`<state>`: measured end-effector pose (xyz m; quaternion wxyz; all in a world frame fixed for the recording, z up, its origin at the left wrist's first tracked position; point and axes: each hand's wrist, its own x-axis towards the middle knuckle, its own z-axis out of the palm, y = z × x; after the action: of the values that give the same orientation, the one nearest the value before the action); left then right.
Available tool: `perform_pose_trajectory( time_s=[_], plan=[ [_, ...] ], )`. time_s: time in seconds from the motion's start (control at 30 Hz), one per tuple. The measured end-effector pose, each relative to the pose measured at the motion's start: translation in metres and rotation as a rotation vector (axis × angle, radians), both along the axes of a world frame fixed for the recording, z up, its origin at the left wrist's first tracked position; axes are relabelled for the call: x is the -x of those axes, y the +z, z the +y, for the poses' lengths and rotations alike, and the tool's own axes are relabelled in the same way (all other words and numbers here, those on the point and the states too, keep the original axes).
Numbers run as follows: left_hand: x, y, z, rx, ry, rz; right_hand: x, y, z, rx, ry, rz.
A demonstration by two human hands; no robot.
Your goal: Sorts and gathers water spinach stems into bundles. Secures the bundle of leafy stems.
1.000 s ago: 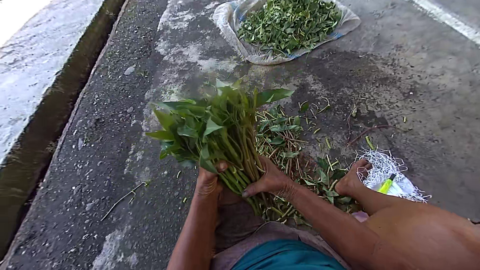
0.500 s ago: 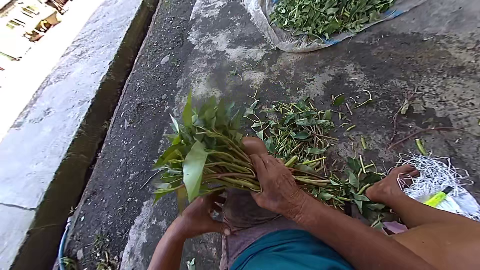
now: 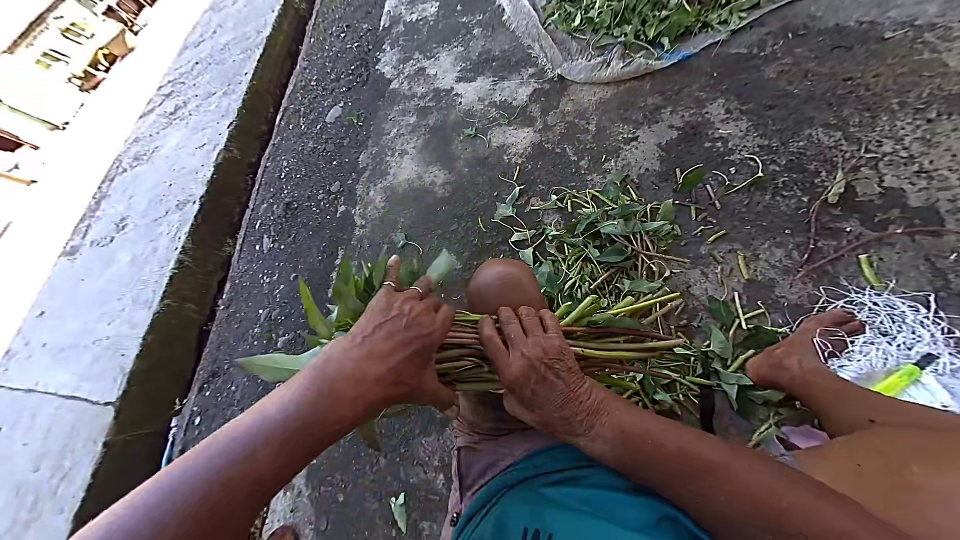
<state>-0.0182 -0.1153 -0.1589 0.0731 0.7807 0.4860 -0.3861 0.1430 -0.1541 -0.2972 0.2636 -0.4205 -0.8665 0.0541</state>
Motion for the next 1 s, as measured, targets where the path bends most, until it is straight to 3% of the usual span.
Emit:
perform_pose_trajectory(
  time_s=[0.1,0.17,0.37,0.43,0.53,0.57,0.67,0.73,0.8,0.9,1.0],
  plan=[
    [0.001,0.006,-0.016,-0.033,0.049,0.024,-0.005,-0.002,-0.001,0.042,0.042,-0.001],
    [0.002,0.004,-0.014,0.096,0.167,0.041,-0.005,-0.005,-0.002,0.054,0.07,0.021],
    [0.053,-0.034,0.008,0.369,0.402,-0.269,0.001,-0.005,-0.001,0.04,0.061,-0.003],
    [0.061,-0.025,0.004,0.189,0.34,-0.268,0.003,0.002,0.001,0.088,0.071,-0.017],
    [0.046,0.001,-0.019,-0.431,-0.005,-0.293,0.005,0.009,0.005,0.167,0.075,-0.012],
    [0.03,0.005,-0.026,-0.532,-0.087,-0.347,0.006,0.011,0.005,0.194,0.082,-0.005],
    [-0.013,-0.029,-0.05,-0.439,-0.099,-0.502,0.005,0.02,0.006,0.322,0.133,-0.029],
    [-0.013,-0.068,-0.048,-0.427,-0.081,-0.524,0.001,0.025,0.01,0.405,0.17,-0.064],
    [-0.006,-0.091,-0.045,-0.5,-0.093,-0.527,-0.004,0.021,0.011,0.339,0.16,-0.052],
    [0.0,-0.103,-0.046,-0.584,-0.07,-0.553,-0.027,0.014,0.012,0.194,0.145,-0.084],
    [0.004,-0.102,-0.045,-0.577,-0.008,-0.569,-0.062,0.016,0.013,0.179,0.157,-0.216]
  ],
)
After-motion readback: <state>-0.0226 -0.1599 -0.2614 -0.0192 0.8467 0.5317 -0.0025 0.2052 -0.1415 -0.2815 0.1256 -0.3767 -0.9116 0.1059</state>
